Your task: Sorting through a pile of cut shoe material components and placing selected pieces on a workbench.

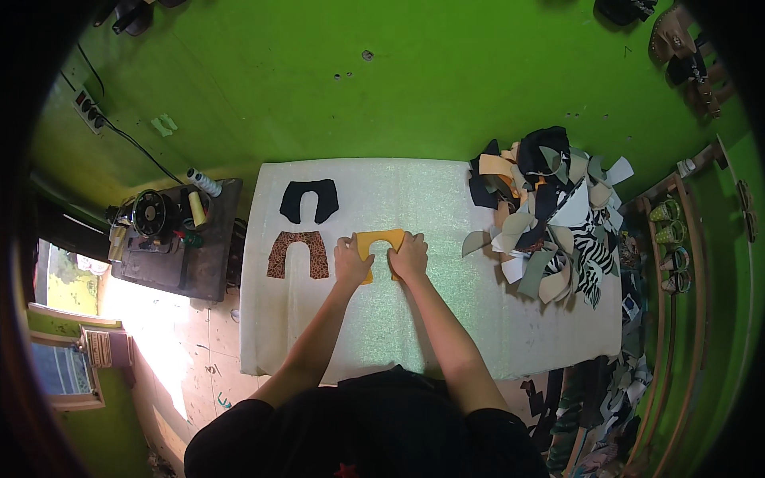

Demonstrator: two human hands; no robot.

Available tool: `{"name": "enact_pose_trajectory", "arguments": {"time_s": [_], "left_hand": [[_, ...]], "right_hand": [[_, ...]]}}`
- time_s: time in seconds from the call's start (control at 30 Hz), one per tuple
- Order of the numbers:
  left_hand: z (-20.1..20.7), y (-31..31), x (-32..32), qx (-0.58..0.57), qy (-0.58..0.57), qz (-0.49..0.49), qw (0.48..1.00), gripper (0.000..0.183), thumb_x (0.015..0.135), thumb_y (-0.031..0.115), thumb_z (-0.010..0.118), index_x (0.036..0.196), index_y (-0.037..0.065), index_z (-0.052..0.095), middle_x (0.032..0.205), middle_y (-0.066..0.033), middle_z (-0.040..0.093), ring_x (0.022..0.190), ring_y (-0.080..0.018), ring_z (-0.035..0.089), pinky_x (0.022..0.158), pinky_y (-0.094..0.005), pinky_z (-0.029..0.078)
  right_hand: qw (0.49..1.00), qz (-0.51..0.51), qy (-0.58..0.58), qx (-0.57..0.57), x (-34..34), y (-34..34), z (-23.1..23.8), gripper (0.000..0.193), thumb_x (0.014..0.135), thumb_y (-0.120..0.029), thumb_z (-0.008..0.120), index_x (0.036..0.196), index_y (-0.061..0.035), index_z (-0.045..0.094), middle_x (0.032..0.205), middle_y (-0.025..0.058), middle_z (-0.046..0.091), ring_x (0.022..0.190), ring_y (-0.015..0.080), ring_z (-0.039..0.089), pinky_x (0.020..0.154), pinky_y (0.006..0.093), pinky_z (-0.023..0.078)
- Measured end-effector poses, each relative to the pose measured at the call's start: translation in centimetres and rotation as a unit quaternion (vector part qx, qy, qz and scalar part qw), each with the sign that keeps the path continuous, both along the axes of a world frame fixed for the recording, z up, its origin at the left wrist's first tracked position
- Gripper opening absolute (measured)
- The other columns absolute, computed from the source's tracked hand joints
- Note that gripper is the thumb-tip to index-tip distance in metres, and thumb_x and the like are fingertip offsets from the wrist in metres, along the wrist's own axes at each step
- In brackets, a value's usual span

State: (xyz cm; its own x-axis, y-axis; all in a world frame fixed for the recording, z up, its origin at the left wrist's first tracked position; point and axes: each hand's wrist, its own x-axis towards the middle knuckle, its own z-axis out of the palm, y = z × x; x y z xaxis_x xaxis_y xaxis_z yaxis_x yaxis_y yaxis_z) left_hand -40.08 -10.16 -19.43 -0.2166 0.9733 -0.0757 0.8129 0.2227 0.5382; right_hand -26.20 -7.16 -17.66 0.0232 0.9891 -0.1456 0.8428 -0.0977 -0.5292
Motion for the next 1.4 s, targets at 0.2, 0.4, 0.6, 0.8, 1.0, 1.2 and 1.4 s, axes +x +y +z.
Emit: {"name": "enact_pose_trajectory", "arguments": {"time_s": [0.2,0.4,0.6,0.8,1.0,1.2,1.4], "left_hand": [[0.4,0.0,0.2,0.007,0.035,0.011,0.999,0.071,0.067,0.026,0.069,0.127,0.003,0.038,0.114,-0.0124,0.039,0.103,-0.029,0.042,0.085,-0.0366,0.04],[0.0,1.9,-0.6,0.15,0.069,-0.11,0.98,0.05,0.067,0.017,0.065,0.114,0.009,0.052,0.114,-0.0079,0.048,0.106,-0.0258,0.044,0.085,-0.0373,0.039],[-1.3,2.9,-0.5,0.108,0.077,-0.129,0.983,0.035,0.064,0.01,0.064,0.099,0.007,0.061,0.101,-0.0077,0.057,0.096,-0.0252,0.052,0.081,-0.0359,0.043],[-1.6,3.6,-0.7,0.129,0.091,-0.136,0.978,0.032,0.063,0.009,0.064,0.095,0.006,0.062,0.095,-0.0107,0.056,0.092,-0.0263,0.052,0.079,-0.0339,0.045],[-1.9,3.2,-0.6,0.131,0.093,-0.128,0.979,0.032,0.064,0.008,0.065,0.095,0.003,0.061,0.093,-0.0111,0.056,0.091,-0.0271,0.052,0.079,-0.0345,0.045],[-1.2,0.9,-0.9,0.228,-0.025,-0.08,0.97,0.048,0.069,0.013,0.065,0.112,0.002,0.049,0.104,-0.0157,0.051,0.1,-0.0327,0.047,0.087,-0.0395,0.039],[0.0,-3.6,-0.4,0.063,-0.095,0.06,0.992,0.067,0.065,0.022,0.069,0.12,-0.003,0.039,0.105,-0.0244,0.045,0.103,-0.0385,0.041,0.092,-0.0438,0.033]], "right_hand": [[1.0,0.0,-0.018,-0.002,0.3,0.2,0.5,0.044,0.069,-0.021,0.064,0.105,-0.0003,0.05,0.105,0.019,0.043,0.097,0.035,0.047,0.08,0.0417,0.045],[0.973,0.162,-0.06,0.15,-0.9,1.6,0.8,0.032,0.071,-0.012,0.06,0.102,-0.0089,0.053,0.103,0.0141,0.045,0.092,0.0318,0.048,0.074,0.042,0.044],[0.955,0.185,-0.158,0.171,-1.3,1.6,-2.3,0.019,0.075,-0.012,0.054,0.093,-0.0082,0.056,0.094,0.0132,0.048,0.083,0.0305,0.05,0.064,0.037,0.047],[0.96,0.18,-0.158,0.147,-1.7,2.1,-1.5,0.016,0.075,-0.011,0.052,0.089,-0.0036,0.058,0.095,0.0134,0.05,0.088,0.03,0.051,0.067,0.0368,0.047],[0.976,0.142,-0.073,0.15,-1.2,1.5,-1.3,0.026,0.072,-0.011,0.059,0.097,-0.0071,0.059,0.098,0.0128,0.049,0.09,0.0302,0.049,0.074,0.0383,0.045],[0.985,0.05,0.084,0.143,0.3,-0.4,-0.9,0.052,0.07,-0.013,0.063,0.118,-0.0048,0.045,0.111,0.0202,0.043,0.103,0.0365,0.043,0.087,0.0418,0.039],[0.992,-0.054,0.114,-0.01,2.3,-2.0,-1.0,0.053,0.076,-0.025,0.06,0.117,0.0037,0.042,0.111,0.0238,0.043,0.103,0.0379,0.046,0.089,0.0402,0.039]]}}
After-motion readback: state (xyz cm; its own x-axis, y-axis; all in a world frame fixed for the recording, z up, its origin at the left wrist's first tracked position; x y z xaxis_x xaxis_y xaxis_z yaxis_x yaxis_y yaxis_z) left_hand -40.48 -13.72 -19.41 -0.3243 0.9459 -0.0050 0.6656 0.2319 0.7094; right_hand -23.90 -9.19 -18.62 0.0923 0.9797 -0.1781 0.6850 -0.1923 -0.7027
